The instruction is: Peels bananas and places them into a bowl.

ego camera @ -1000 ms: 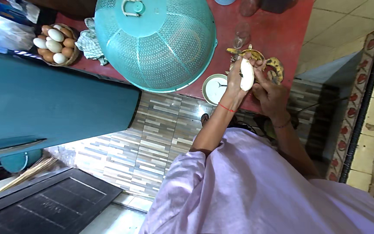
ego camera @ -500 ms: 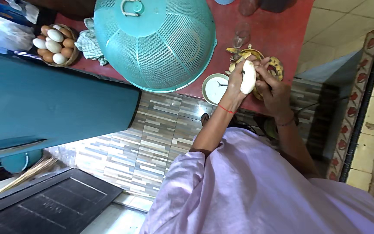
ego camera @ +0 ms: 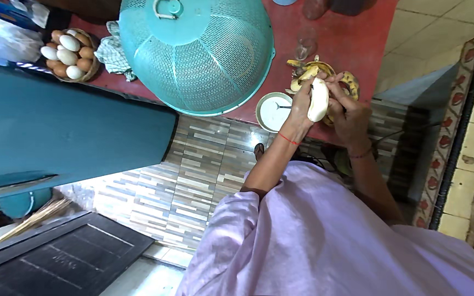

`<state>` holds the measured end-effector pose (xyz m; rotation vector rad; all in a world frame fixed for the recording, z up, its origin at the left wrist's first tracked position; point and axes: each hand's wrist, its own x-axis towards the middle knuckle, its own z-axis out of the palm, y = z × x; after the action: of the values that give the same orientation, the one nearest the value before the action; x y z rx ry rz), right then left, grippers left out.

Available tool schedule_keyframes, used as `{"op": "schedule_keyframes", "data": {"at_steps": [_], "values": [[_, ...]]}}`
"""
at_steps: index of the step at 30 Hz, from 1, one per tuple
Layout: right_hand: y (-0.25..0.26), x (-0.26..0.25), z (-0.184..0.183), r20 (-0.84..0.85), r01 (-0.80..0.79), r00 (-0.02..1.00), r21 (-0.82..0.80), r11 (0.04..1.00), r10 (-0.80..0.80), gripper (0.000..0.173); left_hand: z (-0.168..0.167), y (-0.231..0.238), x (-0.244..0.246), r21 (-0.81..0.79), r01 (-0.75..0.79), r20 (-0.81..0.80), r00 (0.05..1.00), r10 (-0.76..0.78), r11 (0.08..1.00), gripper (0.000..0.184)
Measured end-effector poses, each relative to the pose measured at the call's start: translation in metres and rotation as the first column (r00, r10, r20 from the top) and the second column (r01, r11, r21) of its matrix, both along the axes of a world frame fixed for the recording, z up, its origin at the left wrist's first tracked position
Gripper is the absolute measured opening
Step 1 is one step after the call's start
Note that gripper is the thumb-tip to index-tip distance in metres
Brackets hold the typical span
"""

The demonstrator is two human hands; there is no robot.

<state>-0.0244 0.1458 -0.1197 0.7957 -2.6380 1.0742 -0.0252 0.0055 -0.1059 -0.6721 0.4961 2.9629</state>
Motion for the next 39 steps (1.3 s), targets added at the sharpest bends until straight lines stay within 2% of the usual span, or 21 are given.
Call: {"op": "schedule_keyframes", "data": {"at_steps": [4, 7, 13, 17, 21, 24, 26, 28, 29, 31, 33, 36, 39], "values": [[-0.001, 0.0, 0.001, -0.004, 0.012, 1.0, 0.017, 1.0, -0.012, 0.038, 0.002, 0.0, 0.002, -0.024, 0.013, 0.023, 1.0, -0.012, 1.0, 0.037], [-0.001, -0.002, 0.002, 0.045, 0.041, 0.998, 0.042, 0.998, -0.043, 0.038, -0.006, -0.001, 0.003, -0.078, 0.027, -0.035, 0.999, -0.029, 0.997, 0.04], [0.002, -0.003, 0.003, 0.061, 0.037, 0.997, 0.128, 0.991, -0.045, 0.038, -0.016, -0.002, 0.005, -0.135, 0.078, -0.048, 0.995, -0.085, 0.988, 0.046], [-0.003, -0.002, 0.003, 0.153, 0.069, 0.983, 0.181, 0.981, -0.097, 0.038, -0.026, 0.001, 0.005, -0.116, 0.072, -0.021, 0.997, -0.075, 0.991, 0.044], [-0.013, 0.002, -0.001, 0.119, 0.054, 0.988, 0.313, 0.948, -0.096, 0.041, -0.031, 0.002, 0.008, -0.144, 0.03, 0.063, 0.998, -0.021, 0.989, 0.047], [-0.026, 0.003, -0.01, 0.089, 0.033, 0.994, 0.348, 0.937, -0.069, 0.041, -0.043, -0.012, 0.012, -0.183, 0.006, 0.133, 0.991, 0.019, 0.983, 0.036], [-0.036, -0.001, -0.017, 0.192, -0.006, 0.979, 0.382, 0.924, -0.073, 0.043, -0.052, -0.025, 0.018, -0.258, -0.023, 0.108, 0.993, 0.052, 0.966, 0.028], [-0.048, -0.005, -0.022, 0.255, -0.063, 0.965, 0.436, 0.898, -0.057, 0.045, -0.065, -0.039, 0.025, -0.417, -0.078, 0.095, 0.987, 0.129, 0.905, 0.031], [-0.054, -0.008, -0.024, 0.291, -0.103, 0.956, 0.477, 0.873, -0.046, 0.046, -0.071, -0.046, 0.028, -0.523, -0.095, 0.104, 0.979, 0.174, 0.847, 0.032], [-0.068, -0.011, -0.03, 0.368, -0.167, 0.927, 0.564, 0.809, -0.065, 0.052, -0.081, -0.06, 0.033, -0.678, -0.062, 0.167, 0.958, 0.235, 0.732, 0.041], [-0.076, -0.009, -0.038, 0.38, -0.188, 0.922, 0.594, 0.782, -0.067, 0.06, -0.085, -0.065, 0.036, -0.766, 0.009, 0.221, 0.943, 0.25, 0.643, 0.047], [-0.074, -0.005, -0.046, 0.353, -0.158, 0.934, 0.532, 0.832, -0.048, 0.05, -0.093, -0.067, 0.039, -0.834, 0.075, 0.246, 0.937, 0.247, 0.546, 0.05], [-0.051, -0.006, -0.052, 0.389, -0.107, 0.921, 0.319, 0.942, -0.027, 0.046, -0.098, -0.067, 0.04, -0.854, 0.127, 0.272, 0.936, 0.225, 0.505, 0.051]]}}
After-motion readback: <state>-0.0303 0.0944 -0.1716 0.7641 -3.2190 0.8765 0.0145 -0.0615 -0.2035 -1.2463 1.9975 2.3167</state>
